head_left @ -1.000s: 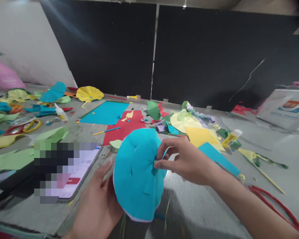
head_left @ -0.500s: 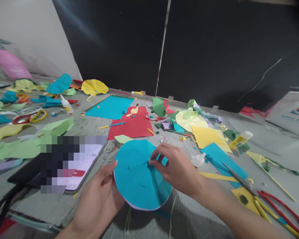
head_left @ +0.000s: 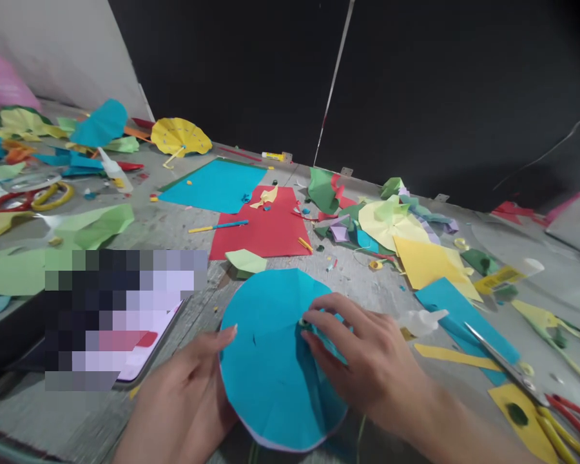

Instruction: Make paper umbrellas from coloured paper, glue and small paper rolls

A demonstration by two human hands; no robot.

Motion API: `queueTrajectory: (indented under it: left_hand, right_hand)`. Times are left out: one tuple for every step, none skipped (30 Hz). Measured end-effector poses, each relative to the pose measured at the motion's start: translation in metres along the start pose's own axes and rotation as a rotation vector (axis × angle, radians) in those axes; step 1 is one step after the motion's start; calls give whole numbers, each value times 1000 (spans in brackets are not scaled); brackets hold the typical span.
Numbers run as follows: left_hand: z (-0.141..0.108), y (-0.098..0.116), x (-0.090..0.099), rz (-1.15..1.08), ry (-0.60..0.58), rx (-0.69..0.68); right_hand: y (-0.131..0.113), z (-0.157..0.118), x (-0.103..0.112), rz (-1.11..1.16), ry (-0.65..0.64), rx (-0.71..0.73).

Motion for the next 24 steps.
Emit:
queueTrajectory:
  left_hand:
    - [1, 0, 5, 13, 38, 6]
    - [1, -1, 8, 19, 68, 17]
    - [0, -1, 11, 21, 83, 31]
    - [-1, -2, 12, 26, 79, 44]
    - [-2, -3, 12, 30, 74, 56]
    - [-3, -4, 13, 34, 69, 62]
    - [-4, -4, 14, 41, 77, 64]
    - [-5, -4, 16, 50, 92, 59]
    - [-6, -4, 19, 61, 113, 51]
    - [-6, -3, 21, 69, 128, 39]
    - [-6, -3, 22, 76, 143, 28]
    - [-6, -3, 24, 84, 161, 19]
    - [-6, -3, 25, 94, 176, 15]
    - [-6, -3, 26, 108, 193, 13]
    - [-7, -3, 27, 123, 213, 13]
    - [-7, -3, 27, 139, 224, 13]
    - [-7, -3, 27, 149, 234, 9]
    - [-8, -3, 26, 154, 233, 6]
    - [-8, -2, 24, 156, 227, 2]
    - [-8, -2, 22, 152, 216, -4]
    - [-8, -1, 20, 147, 198, -9]
    - [-8, -1, 18, 143, 179, -10]
    - [-8, -1, 16, 139, 166, -11]
    - [-8, -1, 15, 137, 153, -13]
  right_hand:
    - [1, 0, 0, 3, -4, -12]
    - [2, 0, -1, 8, -6, -24]
    - [3, -1, -1, 14, -10, -33]
    - [3, -1, -2, 18, -16, -38]
    - [3, -1, -3, 22, -25, -43]
    - [3, -1, -4, 27, -35, -49]
    - [4, -1, -4, 32, -40, -56]
    - [4, -1, -4, 35, -46, -62]
    - [4, -2, -4, 38, -49, -67]
    - [4, -2, -4, 43, -51, -67]
    - [4, -2, -3, 44, -50, -65]
    - [3, -2, -3, 43, -49, -62]
    - [3, -2, -3, 41, -49, -58]
    - [2, -2, -2, 38, -45, -57]
    - [2, -2, -2, 34, -42, -58]
    - [2, -1, -2, 31, -40, -57]
    - [1, -1, -2, 28, -40, -52]
    - [1, -1, -2, 29, -42, -44]
    - [0, 0, -1, 26, -43, -38]
    - [-1, 0, -1, 22, -43, -29]
    - [-1, 0, -1, 18, -45, -21]
    - [-2, 0, -1, 14, -45, -16]
    - [-2, 0, -1, 11, -47, -12]
    - [-2, 0, -1, 9, -46, -9]
Point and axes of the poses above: each hand's wrist, its own z-axis towards the middle knuckle, its own x-axis out of the back of the hand, y = z × x, the point moved 8 cm from there along z, towards the middle knuckle, and after that the axes turned 9 degrees about y, right-handed, at the moved point
